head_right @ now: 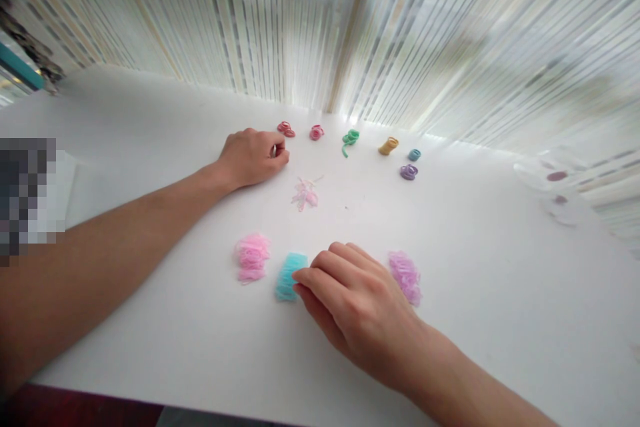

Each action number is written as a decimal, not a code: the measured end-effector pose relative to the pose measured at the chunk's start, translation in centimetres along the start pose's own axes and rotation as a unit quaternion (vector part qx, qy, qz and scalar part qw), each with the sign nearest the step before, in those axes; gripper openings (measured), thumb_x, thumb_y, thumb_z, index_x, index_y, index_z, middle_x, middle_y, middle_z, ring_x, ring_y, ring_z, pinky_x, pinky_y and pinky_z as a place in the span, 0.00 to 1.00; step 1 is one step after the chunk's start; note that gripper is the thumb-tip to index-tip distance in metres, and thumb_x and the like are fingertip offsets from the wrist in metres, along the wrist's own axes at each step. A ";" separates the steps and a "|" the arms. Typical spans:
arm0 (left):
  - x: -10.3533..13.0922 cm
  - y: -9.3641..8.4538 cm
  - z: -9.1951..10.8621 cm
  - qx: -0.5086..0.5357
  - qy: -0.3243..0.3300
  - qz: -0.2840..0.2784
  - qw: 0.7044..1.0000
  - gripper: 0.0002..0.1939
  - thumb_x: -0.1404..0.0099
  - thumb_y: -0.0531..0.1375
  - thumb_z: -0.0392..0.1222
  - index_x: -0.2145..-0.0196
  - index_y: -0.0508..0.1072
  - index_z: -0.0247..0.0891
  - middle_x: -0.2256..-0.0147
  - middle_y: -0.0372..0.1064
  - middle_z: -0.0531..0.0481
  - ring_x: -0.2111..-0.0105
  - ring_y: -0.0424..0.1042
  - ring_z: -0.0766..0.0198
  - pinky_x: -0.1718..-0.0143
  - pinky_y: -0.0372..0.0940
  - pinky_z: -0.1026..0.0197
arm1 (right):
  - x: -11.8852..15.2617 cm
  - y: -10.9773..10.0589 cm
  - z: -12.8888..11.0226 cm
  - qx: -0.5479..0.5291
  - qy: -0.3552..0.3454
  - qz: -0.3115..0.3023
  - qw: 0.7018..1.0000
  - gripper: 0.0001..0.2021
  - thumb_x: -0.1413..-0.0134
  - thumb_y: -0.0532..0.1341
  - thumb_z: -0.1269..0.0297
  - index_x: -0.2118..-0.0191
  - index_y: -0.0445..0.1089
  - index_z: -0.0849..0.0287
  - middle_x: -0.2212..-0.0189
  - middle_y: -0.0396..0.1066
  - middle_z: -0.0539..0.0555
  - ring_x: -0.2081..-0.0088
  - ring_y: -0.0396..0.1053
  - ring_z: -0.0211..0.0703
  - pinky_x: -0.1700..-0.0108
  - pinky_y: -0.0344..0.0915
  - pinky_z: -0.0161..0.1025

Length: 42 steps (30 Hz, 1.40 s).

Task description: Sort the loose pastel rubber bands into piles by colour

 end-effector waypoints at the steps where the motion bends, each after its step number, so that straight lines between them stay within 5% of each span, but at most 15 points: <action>1: 0.0 0.0 0.0 0.001 0.000 -0.001 1.000 0.14 0.32 0.57 0.48 0.62 0.81 0.42 0.62 0.81 0.43 0.57 0.78 0.48 0.49 0.67 0.48 | 0.0 0.0 0.0 0.001 0.000 0.001 1.000 0.04 0.31 0.63 0.75 0.55 0.75 0.62 0.67 0.76 0.56 0.66 0.69 0.44 0.64 0.66 0.42; 10: 0.1 0.0 -0.1 0.011 -0.005 -0.003 1.000 0.13 0.32 0.57 0.48 0.61 0.81 0.43 0.62 0.81 0.44 0.56 0.78 0.48 0.48 0.67 0.48 | 0.3 -2.4 0.9 0.004 0.014 0.041 0.999 0.07 0.34 0.64 0.76 0.54 0.75 0.60 0.66 0.78 0.56 0.66 0.73 0.43 0.64 0.70 0.41; 18: 0.1 -0.1 -0.2 -0.002 -0.011 -0.006 1.000 0.13 0.32 0.57 0.48 0.62 0.81 0.43 0.61 0.81 0.44 0.56 0.78 0.47 0.49 0.67 0.48 | 1.8 -6.6 6.1 0.123 0.125 0.162 0.971 0.03 0.35 0.67 0.68 0.59 0.78 0.52 0.70 0.77 0.52 0.72 0.72 0.43 0.68 0.67 0.43; 29: 0.0 0.2 -0.7 -0.017 0.004 -0.010 1.000 0.16 0.30 0.53 0.50 0.63 0.78 0.43 0.63 0.81 0.44 0.59 0.79 0.46 0.54 0.68 0.48 | 3.1 -8.1 11.7 0.101 0.240 0.213 0.942 0.09 0.33 0.65 0.60 0.63 0.79 0.57 0.74 0.74 0.52 0.73 0.66 0.41 0.68 0.64 0.42; 35: 0.0 0.3 -0.8 -0.016 0.012 -0.014 1.000 0.16 0.30 0.53 0.51 0.64 0.77 0.44 0.64 0.81 0.44 0.60 0.79 0.47 0.57 0.68 0.50 | -0.1 -7.6 14.9 0.045 0.291 0.097 0.951 0.13 0.37 0.65 0.54 0.58 0.83 0.57 0.73 0.76 0.52 0.72 0.67 0.41 0.67 0.64 0.41; 42: 0.1 0.1 -0.6 -0.024 0.005 -0.019 1.000 0.16 0.30 0.53 0.52 0.64 0.77 0.44 0.63 0.81 0.44 0.60 0.80 0.46 0.57 0.68 0.50 | -6.6 -4.6 18.6 -0.091 0.240 -0.027 0.966 0.16 0.42 0.68 0.55 0.54 0.84 0.60 0.69 0.77 0.54 0.69 0.67 0.39 0.64 0.64 0.40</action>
Point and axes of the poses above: each hand's wrist, its own x-axis away from the middle knuckle, its own y-axis out of the palm, z = x × y, the point moved 8 cm from there along -x, towards the middle knuckle
